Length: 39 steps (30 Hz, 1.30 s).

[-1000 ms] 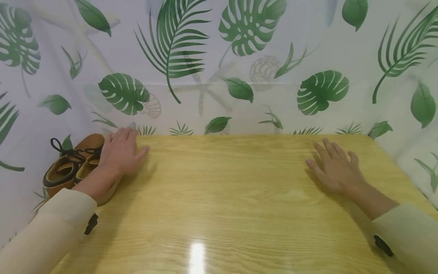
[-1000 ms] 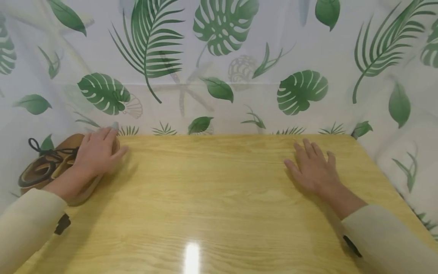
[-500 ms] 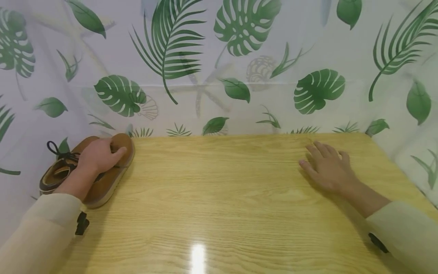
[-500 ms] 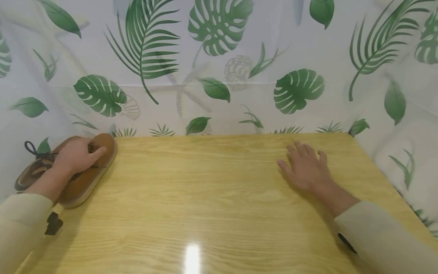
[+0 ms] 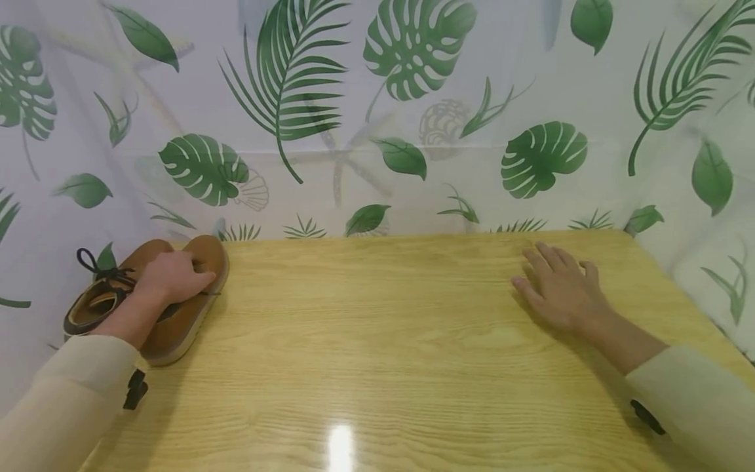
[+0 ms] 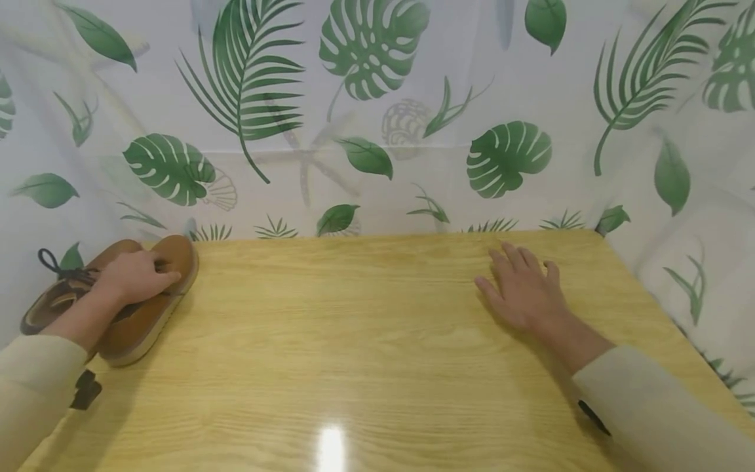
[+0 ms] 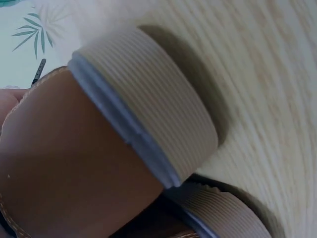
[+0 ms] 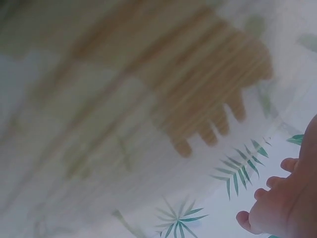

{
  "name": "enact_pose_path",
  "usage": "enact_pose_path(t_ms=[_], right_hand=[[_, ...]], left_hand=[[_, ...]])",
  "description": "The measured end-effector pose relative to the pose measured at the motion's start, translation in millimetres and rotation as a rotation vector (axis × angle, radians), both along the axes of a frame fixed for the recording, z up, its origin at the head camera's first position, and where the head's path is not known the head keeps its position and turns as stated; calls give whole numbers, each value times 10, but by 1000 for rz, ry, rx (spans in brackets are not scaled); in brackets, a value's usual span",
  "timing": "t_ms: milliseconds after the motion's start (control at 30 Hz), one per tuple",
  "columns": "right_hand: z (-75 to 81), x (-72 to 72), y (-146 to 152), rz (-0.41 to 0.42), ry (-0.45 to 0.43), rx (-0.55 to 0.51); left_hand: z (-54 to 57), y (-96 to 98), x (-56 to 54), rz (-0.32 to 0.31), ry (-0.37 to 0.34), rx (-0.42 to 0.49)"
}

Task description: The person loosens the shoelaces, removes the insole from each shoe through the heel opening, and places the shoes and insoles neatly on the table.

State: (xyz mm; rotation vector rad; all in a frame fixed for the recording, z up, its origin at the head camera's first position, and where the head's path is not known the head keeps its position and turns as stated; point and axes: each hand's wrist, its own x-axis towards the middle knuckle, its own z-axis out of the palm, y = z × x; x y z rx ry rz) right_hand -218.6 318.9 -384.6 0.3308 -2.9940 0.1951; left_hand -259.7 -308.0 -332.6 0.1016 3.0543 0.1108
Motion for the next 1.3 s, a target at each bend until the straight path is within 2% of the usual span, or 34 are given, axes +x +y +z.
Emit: enact_pose_path(t_ms=[200, 533, 1133, 1300], right_hand=[[29, -13, -26, -5, 12, -13], [68, -19, -87, 7, -2, -18], [92, -20, -226, 1, -5, -72], [86, -51, -293, 22, 4, -75]], left_hand=[[-16, 34, -20, -9, 18, 20], [-7, 135, -14, 20, 3, 62], [-5, 270, -36, 0, 12, 39], [-1, 294, -21, 16, -13, 55]])
